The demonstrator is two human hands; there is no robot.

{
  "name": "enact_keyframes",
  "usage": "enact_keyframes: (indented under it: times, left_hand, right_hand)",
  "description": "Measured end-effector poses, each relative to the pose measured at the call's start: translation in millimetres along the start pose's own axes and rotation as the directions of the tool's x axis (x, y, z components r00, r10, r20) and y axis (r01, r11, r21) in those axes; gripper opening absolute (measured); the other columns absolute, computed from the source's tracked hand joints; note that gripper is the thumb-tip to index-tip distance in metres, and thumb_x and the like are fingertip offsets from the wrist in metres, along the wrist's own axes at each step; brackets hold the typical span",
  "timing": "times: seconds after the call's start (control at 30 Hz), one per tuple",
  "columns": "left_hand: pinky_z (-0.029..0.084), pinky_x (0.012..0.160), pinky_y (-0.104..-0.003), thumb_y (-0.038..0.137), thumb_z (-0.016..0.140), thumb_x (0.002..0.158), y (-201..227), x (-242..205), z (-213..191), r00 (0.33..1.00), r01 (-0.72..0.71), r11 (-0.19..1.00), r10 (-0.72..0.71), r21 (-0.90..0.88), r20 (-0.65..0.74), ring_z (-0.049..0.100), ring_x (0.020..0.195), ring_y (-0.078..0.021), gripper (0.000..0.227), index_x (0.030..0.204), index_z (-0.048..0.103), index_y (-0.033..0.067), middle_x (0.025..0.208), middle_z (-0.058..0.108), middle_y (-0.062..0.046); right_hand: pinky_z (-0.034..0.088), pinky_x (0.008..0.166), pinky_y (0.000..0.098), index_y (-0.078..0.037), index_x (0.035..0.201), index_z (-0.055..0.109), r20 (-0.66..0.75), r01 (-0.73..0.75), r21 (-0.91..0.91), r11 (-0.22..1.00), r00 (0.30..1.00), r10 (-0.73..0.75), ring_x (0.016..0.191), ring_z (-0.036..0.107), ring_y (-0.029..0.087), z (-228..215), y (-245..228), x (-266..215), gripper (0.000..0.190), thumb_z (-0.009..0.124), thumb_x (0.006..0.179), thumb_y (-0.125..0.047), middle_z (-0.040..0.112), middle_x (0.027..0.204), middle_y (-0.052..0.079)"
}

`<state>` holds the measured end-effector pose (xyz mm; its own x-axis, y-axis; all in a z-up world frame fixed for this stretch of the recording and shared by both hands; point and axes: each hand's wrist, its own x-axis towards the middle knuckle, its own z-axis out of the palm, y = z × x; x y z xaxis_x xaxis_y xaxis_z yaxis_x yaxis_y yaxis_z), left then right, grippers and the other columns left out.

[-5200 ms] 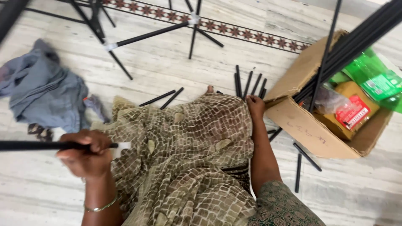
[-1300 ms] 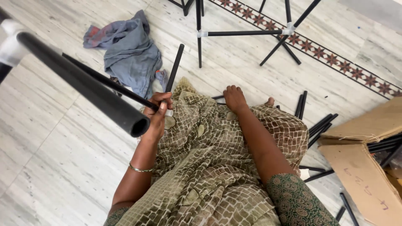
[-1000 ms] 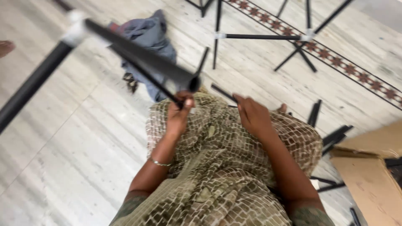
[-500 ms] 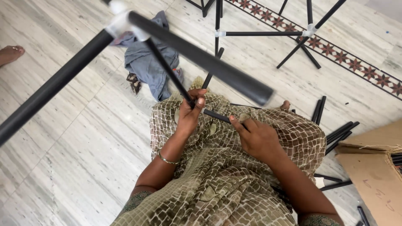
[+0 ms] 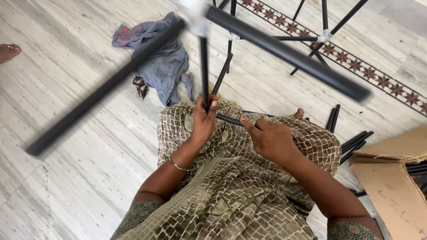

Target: The person assembles a metal frame structure by inserting black metal rods into white plastic connectors. They repeatedly pick up rods and connectors, join them to form cross-shaped units, and place the completed units on the floor.

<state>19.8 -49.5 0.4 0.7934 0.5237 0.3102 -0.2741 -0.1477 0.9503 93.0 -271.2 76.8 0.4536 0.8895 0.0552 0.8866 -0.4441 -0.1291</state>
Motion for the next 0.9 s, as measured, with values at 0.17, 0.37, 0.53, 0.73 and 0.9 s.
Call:
enact_keyframes:
  times: [0.17, 0.37, 0.53, 0.73, 0.9]
  left_hand:
    - [0.038, 0.062, -0.024, 0.010, 0.056, 0.110, -2.0, 3.7, -0.1, 1.000, -0.018, 0.999, 0.018, 0.030, -0.009, 0.044, 0.071, -0.0049, 0.007, 0.112, 0.060, 0.0050, 0.082, 0.051, 0.004]
    - [0.046, 0.075, -0.028, 0.008, 0.062, 0.105, -34.0, 44.1, -0.4, 0.970, -0.219, 0.972, 0.227, 0.088, -0.084, 0.056, 0.087, -0.0100, 0.010, 0.111, 0.065, 0.0000, 0.095, 0.059, -0.001]
    - [0.043, 0.067, -0.027, 0.012, 0.069, 0.102, -74.9, 57.3, -11.7, 0.975, 0.172, 0.984, -0.177, -0.047, -0.136, 0.050, 0.075, -0.0115, 0.011, 0.107, 0.065, 0.0021, 0.085, 0.057, -0.002]
    - [0.057, 0.076, -0.026, 0.013, 0.068, 0.098, -67.2, 62.4, -24.3, 0.970, 0.239, 0.927, -0.212, -0.290, 0.120, 0.066, 0.093, -0.0121, 0.021, 0.117, 0.062, 0.0080, 0.110, 0.068, -0.004]
    - [0.051, 0.047, -0.023, 0.009, 0.072, 0.091, -35.1, 64.5, -29.6, 0.905, 0.413, 0.903, -0.392, -0.120, 0.163, 0.077, 0.089, -0.0149, 0.018, 0.106, 0.063, 0.0100, 0.113, 0.076, -0.010]
  right_hand:
    - [0.045, 0.046, 0.0336, -0.026, 0.141, 0.064, 0.015, -0.070, 0.233, 0.970, 0.998, 0.069, 0.052, 0.054, 0.017, 32.1, 13.8, 8.5, 0.040, 0.058, 0.101, -0.034, 0.063, 0.075, 0.001]
    - [0.049, 0.074, 0.0389, -0.019, 0.132, 0.066, -0.244, 0.183, 0.915, 0.360, 0.961, 0.130, 0.092, 0.058, 0.025, 120.3, 110.1, 72.6, 0.034, 0.063, 0.102, -0.034, 0.067, 0.103, 0.009]
    - [0.049, 0.092, 0.0450, -0.017, 0.135, 0.064, 0.156, -0.560, 0.373, 0.740, 0.824, 0.545, 0.112, 0.061, 0.032, 212.4, 163.3, 82.1, 0.046, 0.070, 0.092, -0.033, 0.064, 0.120, 0.016]
    - [0.055, 0.089, 0.0438, -0.013, 0.121, 0.066, 0.434, -0.110, -0.194, 0.975, 0.882, 0.185, 0.115, 0.065, 0.029, 272.5, 128.7, 82.0, 0.028, 0.066, 0.093, -0.018, 0.066, 0.122, 0.011]
    - [0.057, 0.081, 0.0460, -0.012, 0.114, 0.065, 0.415, -0.223, -0.168, 0.960, 0.868, 0.274, 0.101, 0.070, 0.030, 254.5, 132.7, 88.7, 0.019, 0.062, 0.096, -0.017, 0.072, 0.109, 0.012]
